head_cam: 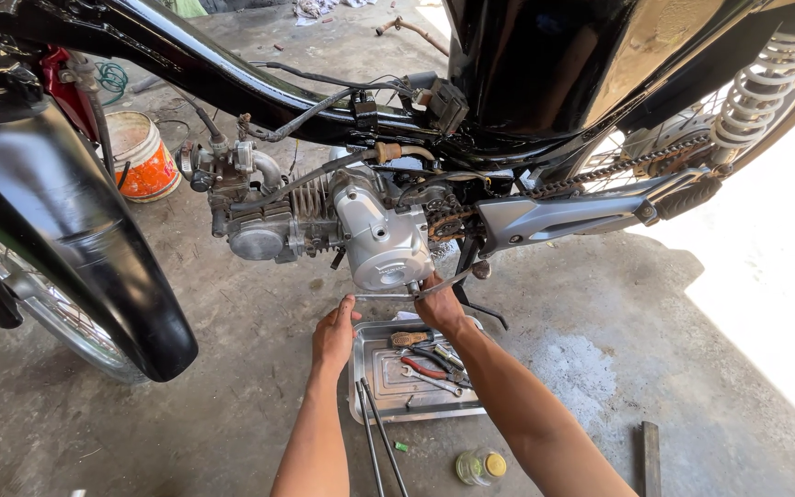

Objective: The person uses a wrench to tighten a bolt on the motorcycle engine casing. They briefly pick up a rag to wipe their hands and then continue using the wrench on the engine.

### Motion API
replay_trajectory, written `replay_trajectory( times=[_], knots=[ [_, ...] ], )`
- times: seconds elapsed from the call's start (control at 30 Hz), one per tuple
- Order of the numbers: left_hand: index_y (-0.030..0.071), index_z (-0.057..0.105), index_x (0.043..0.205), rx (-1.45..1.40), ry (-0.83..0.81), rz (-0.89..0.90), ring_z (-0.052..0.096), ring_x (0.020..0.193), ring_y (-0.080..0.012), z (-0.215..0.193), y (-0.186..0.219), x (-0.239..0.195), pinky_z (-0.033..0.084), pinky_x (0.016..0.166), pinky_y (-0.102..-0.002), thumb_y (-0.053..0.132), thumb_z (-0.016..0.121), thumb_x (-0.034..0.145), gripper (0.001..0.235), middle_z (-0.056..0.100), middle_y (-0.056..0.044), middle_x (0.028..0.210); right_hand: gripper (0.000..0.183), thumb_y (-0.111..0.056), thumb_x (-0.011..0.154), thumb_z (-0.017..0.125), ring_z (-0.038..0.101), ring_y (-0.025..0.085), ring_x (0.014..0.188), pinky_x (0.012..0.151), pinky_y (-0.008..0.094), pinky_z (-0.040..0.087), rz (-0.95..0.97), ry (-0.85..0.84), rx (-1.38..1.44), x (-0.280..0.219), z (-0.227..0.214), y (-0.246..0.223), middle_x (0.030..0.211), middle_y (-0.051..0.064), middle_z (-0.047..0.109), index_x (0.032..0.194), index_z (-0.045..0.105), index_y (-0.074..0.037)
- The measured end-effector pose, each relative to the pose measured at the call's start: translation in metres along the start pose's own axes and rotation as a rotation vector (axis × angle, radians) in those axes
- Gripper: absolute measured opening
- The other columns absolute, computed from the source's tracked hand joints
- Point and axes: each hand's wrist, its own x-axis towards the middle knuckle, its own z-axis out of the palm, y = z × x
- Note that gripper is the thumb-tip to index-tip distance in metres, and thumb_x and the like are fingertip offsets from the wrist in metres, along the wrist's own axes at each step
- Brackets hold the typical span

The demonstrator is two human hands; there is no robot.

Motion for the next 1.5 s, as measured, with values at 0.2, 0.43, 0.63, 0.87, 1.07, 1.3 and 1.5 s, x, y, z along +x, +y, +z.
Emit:
replay_trajectory(
  times=[0.2, 0.43, 0.63, 0.87, 1.07, 1.3, 1.5],
  knots=[
    [0.016, 0.079, 0.098, -0.016, -0.001, -0.002, 0.069, 0.096, -0.0270, 0.003, -0.005, 0.005, 0.051, 0.093, -0.038, 0.073, 0.051, 0.083, 0.065, 0.070, -0.009, 0.077, 0.010, -0.002, 0.085, 0.056, 0.065, 0.055, 0.075, 0.056, 0.049, 0.052, 0.090, -0.004, 0.102, 0.005, -0.008, -0.007, 0.080, 0.028, 0.062, 0.094, 0.055, 0.003],
    [0.015, 0.079, 0.098, -0.010, -0.005, 0.007, 0.068, 0.097, -0.0285, 0.002, -0.005, 0.008, 0.050, 0.094, -0.039, 0.073, 0.050, 0.083, 0.066, 0.069, -0.010, 0.076, 0.016, -0.006, 0.079, 0.058, 0.064, 0.047, 0.061, 0.051, 0.046, 0.052, -0.123, -0.058, -0.274, -0.061, 0.073, 0.101, 0.073, 0.020, 0.060, 0.093, 0.061, -0.002],
    [0.014, 0.078, 0.097, 0.003, -0.009, 0.006, 0.068, 0.096, -0.0280, 0.002, -0.009, 0.006, 0.051, 0.094, -0.039, 0.073, 0.049, 0.084, 0.067, 0.069, -0.009, 0.075, 0.026, -0.025, 0.092, 0.057, 0.064, 0.052, 0.062, 0.049, 0.058, 0.046, 0.220, -0.226, -0.040, -0.061, 0.039, 0.072, 0.063, 0.027, 0.062, 0.082, 0.065, -0.002],
    [0.015, 0.078, 0.098, -0.008, -0.002, -0.007, 0.068, 0.098, -0.0290, 0.004, -0.007, 0.001, 0.050, 0.095, -0.039, 0.073, 0.048, 0.084, 0.067, 0.070, -0.010, 0.078, 0.043, -0.036, 0.095, 0.049, 0.062, 0.022, 0.058, 0.058, 0.034, 0.049, 0.864, -0.727, 0.433, -0.018, -0.040, 0.019, 0.051, 0.007, 0.063, 0.076, 0.077, -0.010],
    [0.016, 0.078, 0.099, 0.007, -0.003, -0.016, 0.068, 0.099, -0.0279, 0.002, -0.007, 0.001, 0.051, 0.095, -0.039, 0.074, 0.048, 0.083, 0.067, 0.072, -0.009, 0.080, 0.037, -0.030, 0.096, 0.056, 0.054, 0.021, 0.052, 0.056, 0.032, 0.045, 0.900, -0.658, 0.583, -0.023, -0.040, 0.028, 0.052, 0.009, 0.059, 0.081, 0.076, -0.004],
    [0.014, 0.078, 0.099, 0.001, -0.011, -0.015, 0.069, 0.099, -0.0280, 0.002, -0.004, -0.001, 0.050, 0.096, -0.038, 0.072, 0.047, 0.084, 0.067, 0.071, -0.010, 0.081, 0.042, -0.020, 0.101, 0.045, 0.052, 0.021, 0.044, 0.052, 0.037, 0.049, 0.789, -0.534, 0.523, -0.035, -0.025, 0.032, 0.048, 0.008, 0.058, 0.072, 0.074, -0.007],
    [0.015, 0.078, 0.099, 0.016, -0.009, -0.006, 0.069, 0.101, -0.0285, 0.002, -0.006, 0.006, 0.050, 0.097, -0.039, 0.073, 0.048, 0.084, 0.068, 0.072, -0.010, 0.080, 0.041, -0.027, 0.094, 0.050, 0.063, 0.041, 0.051, 0.052, 0.052, 0.051, 0.525, -0.421, 0.151, -0.040, -0.018, 0.036, 0.055, 0.022, 0.061, 0.067, 0.064, 0.001]
  ],
)
